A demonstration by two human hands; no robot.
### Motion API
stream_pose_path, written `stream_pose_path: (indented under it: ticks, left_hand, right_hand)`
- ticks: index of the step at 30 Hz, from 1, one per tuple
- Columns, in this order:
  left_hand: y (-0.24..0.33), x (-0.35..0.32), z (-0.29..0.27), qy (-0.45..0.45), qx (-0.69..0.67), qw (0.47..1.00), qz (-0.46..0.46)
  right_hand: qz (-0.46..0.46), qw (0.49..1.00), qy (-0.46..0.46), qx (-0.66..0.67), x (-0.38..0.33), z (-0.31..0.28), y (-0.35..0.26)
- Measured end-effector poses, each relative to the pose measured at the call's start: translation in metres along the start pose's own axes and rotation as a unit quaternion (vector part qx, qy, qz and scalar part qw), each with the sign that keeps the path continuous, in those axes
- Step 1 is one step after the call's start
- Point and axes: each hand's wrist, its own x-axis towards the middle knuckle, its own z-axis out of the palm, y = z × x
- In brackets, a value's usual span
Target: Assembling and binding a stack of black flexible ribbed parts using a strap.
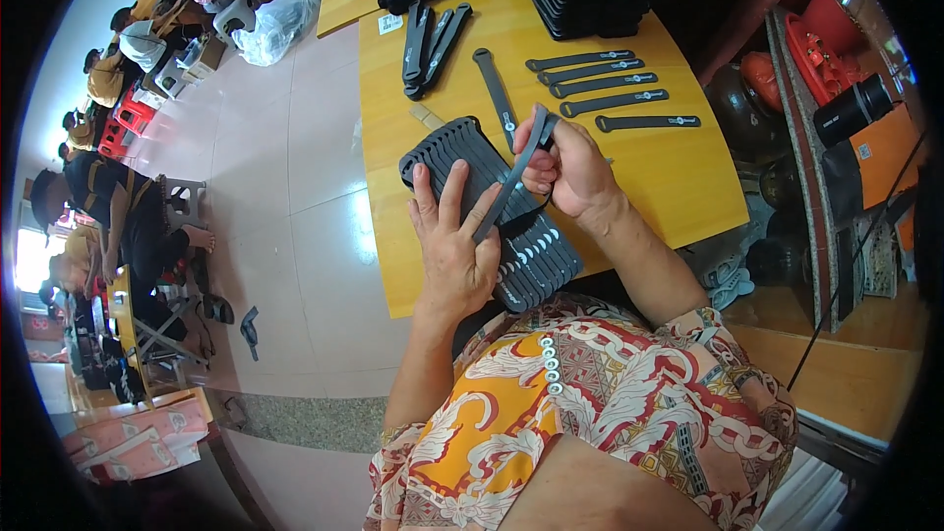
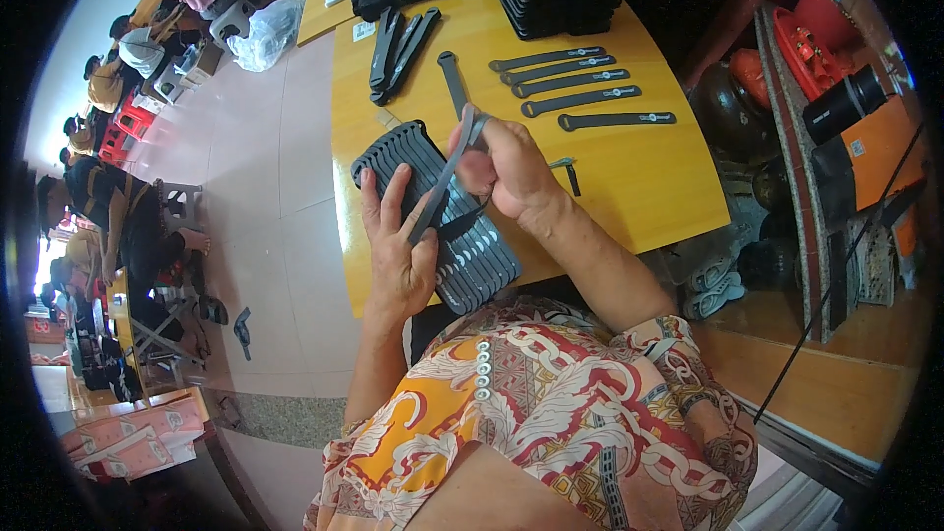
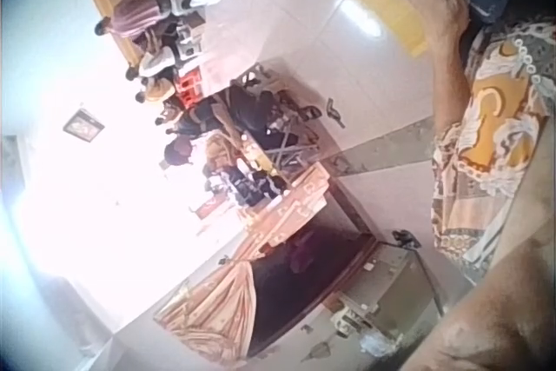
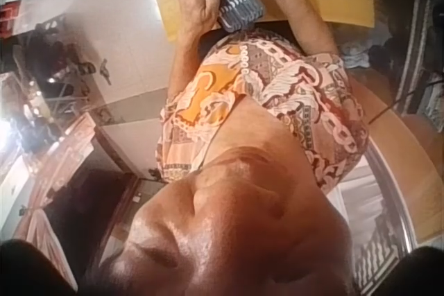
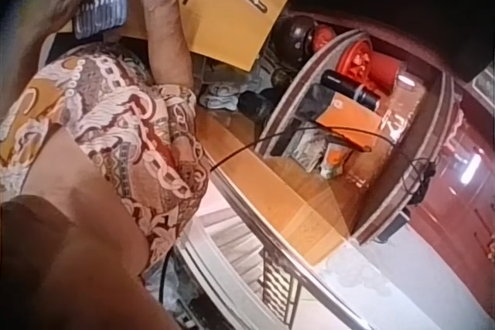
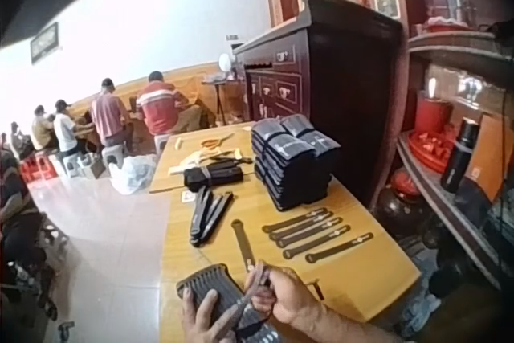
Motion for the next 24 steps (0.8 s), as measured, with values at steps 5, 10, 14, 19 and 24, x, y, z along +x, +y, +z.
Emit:
stream_pose_path:
  ticks: [5, 10, 14, 19, 24]
  left_hand:
    - [0.001, 0.001, 0.001, -0.004, 0.005, 1.0, -0.001]
    - [0.001, 0.002, 0.002, -0.003, 0.012, 1.0, 0.005]
    - [0.001, 0.001, 0.003, 0.002, 0.01, 1.0, 0.003]
    - [-0.001, -0.004, -0.001, -0.01, 0.003, 1.0, -0.007]
    - [0.002, 0.0, 0.001, -0.001, 0.013, 1.0, -0.001]
  right_hand:
    - [0.058, 0.992, 0.096, 0.054, 0.01, -0.001, -0.005]
    - [0.073, 0.985, 0.125, 0.093, 0.017, -0.002, -0.006]
    - [0.075, 0.979, 0.149, 0.12, 0.02, -0.005, 0.0]
    - [-0.242, 0.868, 0.194, -0.387, 0.018, -0.006, -0.002]
    - [-0.446, 0.554, 0.103, -0.696, 0.005, 0.006, -0.02]
